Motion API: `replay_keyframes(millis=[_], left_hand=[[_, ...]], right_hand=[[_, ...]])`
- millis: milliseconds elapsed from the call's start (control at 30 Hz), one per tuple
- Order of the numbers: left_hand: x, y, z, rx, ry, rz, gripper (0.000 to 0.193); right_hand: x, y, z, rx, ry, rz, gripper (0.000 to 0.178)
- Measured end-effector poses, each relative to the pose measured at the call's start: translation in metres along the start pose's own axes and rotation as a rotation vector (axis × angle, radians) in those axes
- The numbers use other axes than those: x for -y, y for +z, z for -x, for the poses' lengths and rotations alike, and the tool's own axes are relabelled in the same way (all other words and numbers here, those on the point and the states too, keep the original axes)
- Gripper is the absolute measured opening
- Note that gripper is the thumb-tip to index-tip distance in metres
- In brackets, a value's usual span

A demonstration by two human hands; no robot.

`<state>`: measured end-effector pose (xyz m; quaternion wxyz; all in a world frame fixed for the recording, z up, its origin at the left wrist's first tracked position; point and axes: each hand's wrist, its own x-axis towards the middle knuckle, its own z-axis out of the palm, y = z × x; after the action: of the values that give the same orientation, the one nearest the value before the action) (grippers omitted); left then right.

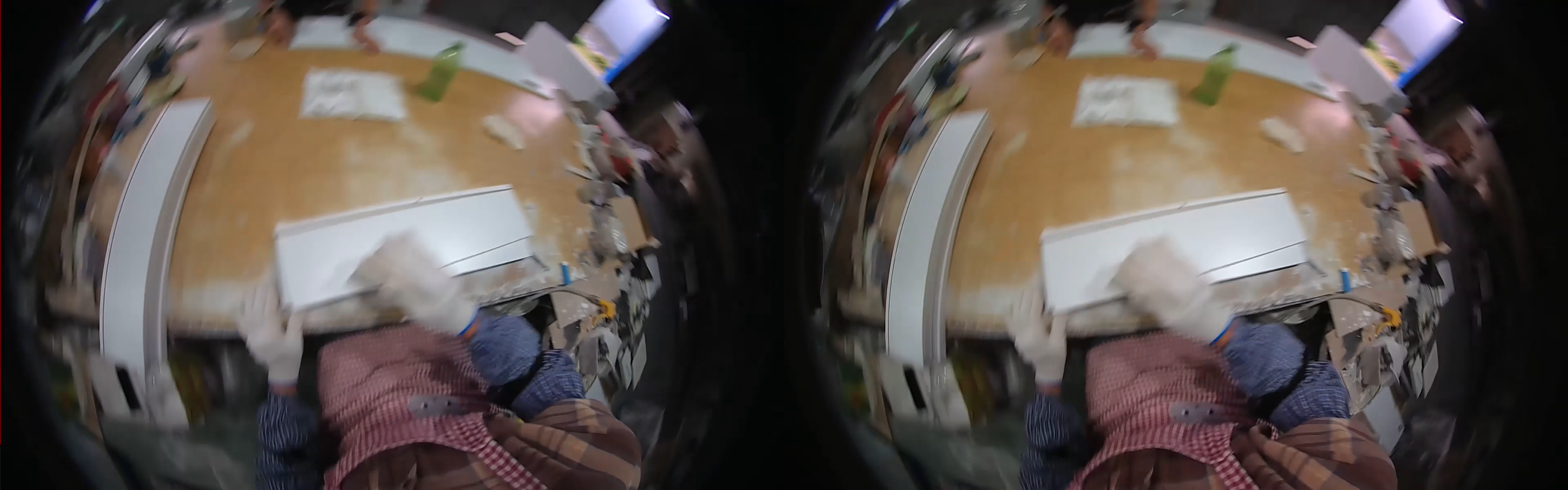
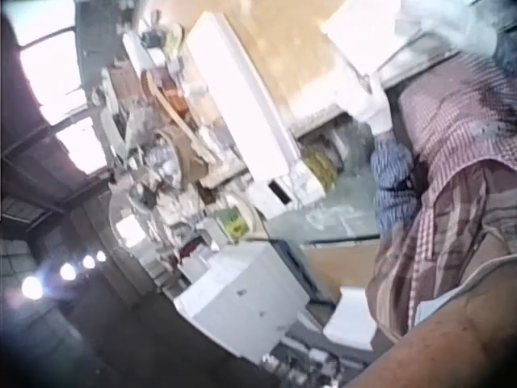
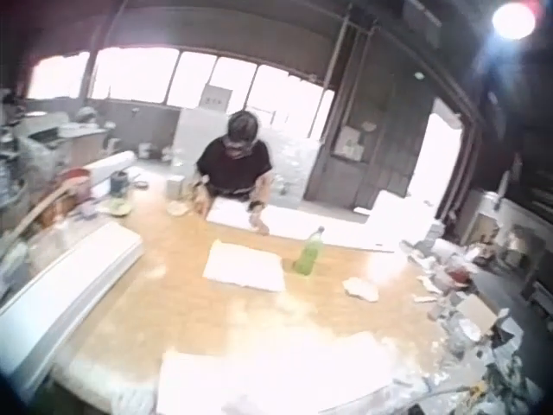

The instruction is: Sanding the surface and edges of a white-painted wooden board using a hand-held sanding block.

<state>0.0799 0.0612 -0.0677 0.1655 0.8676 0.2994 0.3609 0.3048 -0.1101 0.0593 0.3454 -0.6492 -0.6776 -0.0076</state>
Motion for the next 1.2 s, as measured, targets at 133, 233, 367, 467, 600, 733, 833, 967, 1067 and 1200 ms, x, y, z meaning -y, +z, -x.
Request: replay_keyframes(millis=[133, 233, 367, 467, 600, 733, 833, 967, 1067, 1200], left_hand=[[-0.003, 0.009, -0.007, -0.065, 0.015, -0.036, 0.055], [0.003, 0.005, -0.003, -0.087, -0.025, 0.009, 0.050], [-0.001, 0.007, 0.002, -0.058, -0.047, -0.048, 0.050], [0.000, 0.005, 0.002, -0.071, -0.002, -0.086, 0.051], [-0.001, 0.001, 0.002, -0.088, -0.007, -0.054, 0.051], [-0.004, 0.001, 0.004, -0.039, -0.073, -0.038, 0.053], [-0.001, 0.005, 0.001, -0.035, -0.062, -0.029, 0.053], [-0.001, 0.012, 0.003, -0.086, -0.054, -0.093, 0.049], [0.003, 0.009, 0.005, -0.074, -0.049, -0.029, 0.049], [0.004, 0.015, 0.010, -0.079, -0.073, -0.094, 0.046]], right_hand=[[-0.088, -0.008, 0.027, -0.235, 0.454, 0.365, 0.037], [-0.101, 0.035, 0.008, -0.107, 0.544, 0.368, 0.041], [-0.080, 0.092, -0.038, -0.021, 0.409, 0.321, 0.045], [-0.062, 0.099, -0.068, -0.044, 0.341, 0.190, 0.044], [-0.061, 0.046, -0.092, -0.225, 0.096, 0.468, 0.043], [-0.085, 0.041, -0.089, -0.249, 0.097, 0.604, 0.044], [-0.072, 0.093, -0.085, -0.004, 0.019, 0.305, 0.043], [-0.045, 0.122, -0.107, 0.000, -0.050, 0.251, 0.040], [-0.033, 0.121, -0.108, 0.079, -0.160, 0.186, 0.040], [0.000, 0.116, -0.096, 0.218, -0.355, 0.087, 0.041]])
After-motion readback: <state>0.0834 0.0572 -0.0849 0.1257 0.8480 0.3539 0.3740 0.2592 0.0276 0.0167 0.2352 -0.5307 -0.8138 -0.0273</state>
